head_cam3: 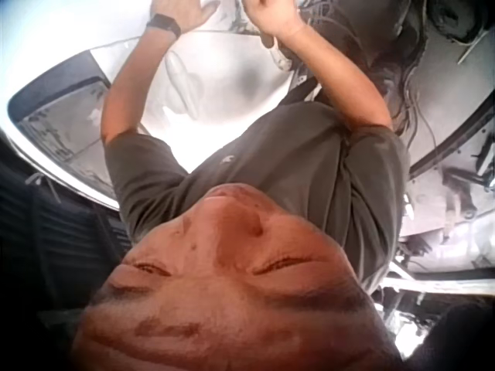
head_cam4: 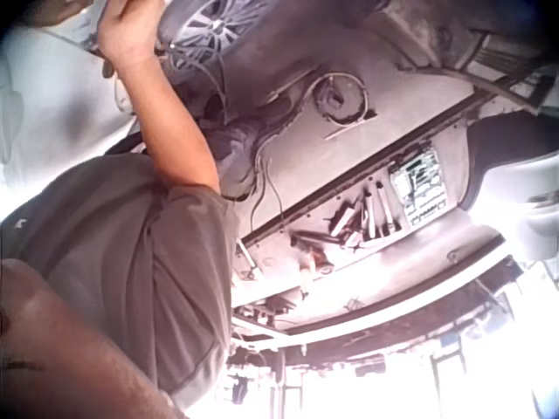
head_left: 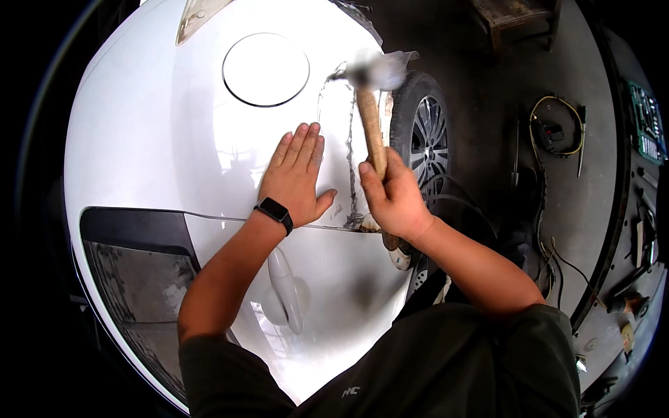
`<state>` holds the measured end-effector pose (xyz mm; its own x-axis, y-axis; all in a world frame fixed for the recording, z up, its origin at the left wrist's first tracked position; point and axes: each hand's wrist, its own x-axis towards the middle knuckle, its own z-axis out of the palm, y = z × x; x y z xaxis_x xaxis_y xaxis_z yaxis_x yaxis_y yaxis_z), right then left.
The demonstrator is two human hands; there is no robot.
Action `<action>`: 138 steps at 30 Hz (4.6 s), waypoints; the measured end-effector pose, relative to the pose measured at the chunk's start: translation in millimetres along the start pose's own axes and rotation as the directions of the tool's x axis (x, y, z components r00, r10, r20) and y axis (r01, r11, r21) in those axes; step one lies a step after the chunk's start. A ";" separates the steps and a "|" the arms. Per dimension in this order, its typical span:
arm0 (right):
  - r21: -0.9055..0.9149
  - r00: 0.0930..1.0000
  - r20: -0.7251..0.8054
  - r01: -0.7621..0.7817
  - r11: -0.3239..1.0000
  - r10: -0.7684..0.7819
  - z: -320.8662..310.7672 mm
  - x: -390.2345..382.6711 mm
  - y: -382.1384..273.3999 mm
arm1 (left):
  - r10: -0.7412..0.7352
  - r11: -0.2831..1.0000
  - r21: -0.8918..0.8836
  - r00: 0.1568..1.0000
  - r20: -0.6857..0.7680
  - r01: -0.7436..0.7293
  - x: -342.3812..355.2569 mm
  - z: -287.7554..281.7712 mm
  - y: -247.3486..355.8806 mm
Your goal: The person repairs the dented rear fender of a white car by first attaching a puller tool to the metal, using a slide hammer to pull the dent out, and then hammering the surface by hand to smooth the panel.
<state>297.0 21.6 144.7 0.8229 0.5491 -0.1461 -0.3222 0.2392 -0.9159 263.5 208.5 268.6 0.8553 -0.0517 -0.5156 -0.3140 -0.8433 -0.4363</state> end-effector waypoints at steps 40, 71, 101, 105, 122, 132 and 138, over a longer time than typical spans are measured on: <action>-0.088 0.987 0.068 -0.142 0.986 0.148 10.6 -9.9 1.8 | -0.049 0.998 0.031 0.999 -0.007 0.049 -37.4 -29.0 -36.2; 0.049 0.991 -0.112 0.083 0.995 -0.077 18.6 -1.2 13.0 | -0.036 0.998 0.057 0.999 0.020 0.035 -32.0 -22.3 -30.9; 0.057 0.942 -0.046 -0.331 0.942 0.333 -106.4 -116.9 89.6 | -0.295 -0.191 -0.810 0.819 -0.492 -0.555 44.6 -82.4 11.4; 0.002 0.943 -0.094 -0.322 0.947 0.320 -118.2 -110.9 107.0 | -0.341 0.049 -0.946 0.885 -0.317 -0.320 55.9 -12.6 47.1; 0.186 0.896 -0.333 -0.244 0.952 0.295 -188.2 -104.1 78.6 | -0.400 -0.049 -0.782 0.730 -0.555 -0.621 82.8 -64.2 48.8; 0.261 0.946 -0.003 -0.311 0.914 0.323 -115.5 -119.1 65.5 | -0.514 0.552 -0.831 0.810 -0.282 0.061 58.2 29.1 11.0; 0.182 0.963 0.166 -0.242 0.953 0.213 -57.6 -95.5 42.5 | -0.141 0.977 0.137 0.979 -0.147 0.162 -6.8 -33.9 -41.5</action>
<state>231.6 -66.8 98.3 0.6462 0.7125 -0.2736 -0.5914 0.2409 -0.7695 284.7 225.7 315.2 0.9422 -0.0100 -0.3348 -0.2251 -0.7591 -0.6108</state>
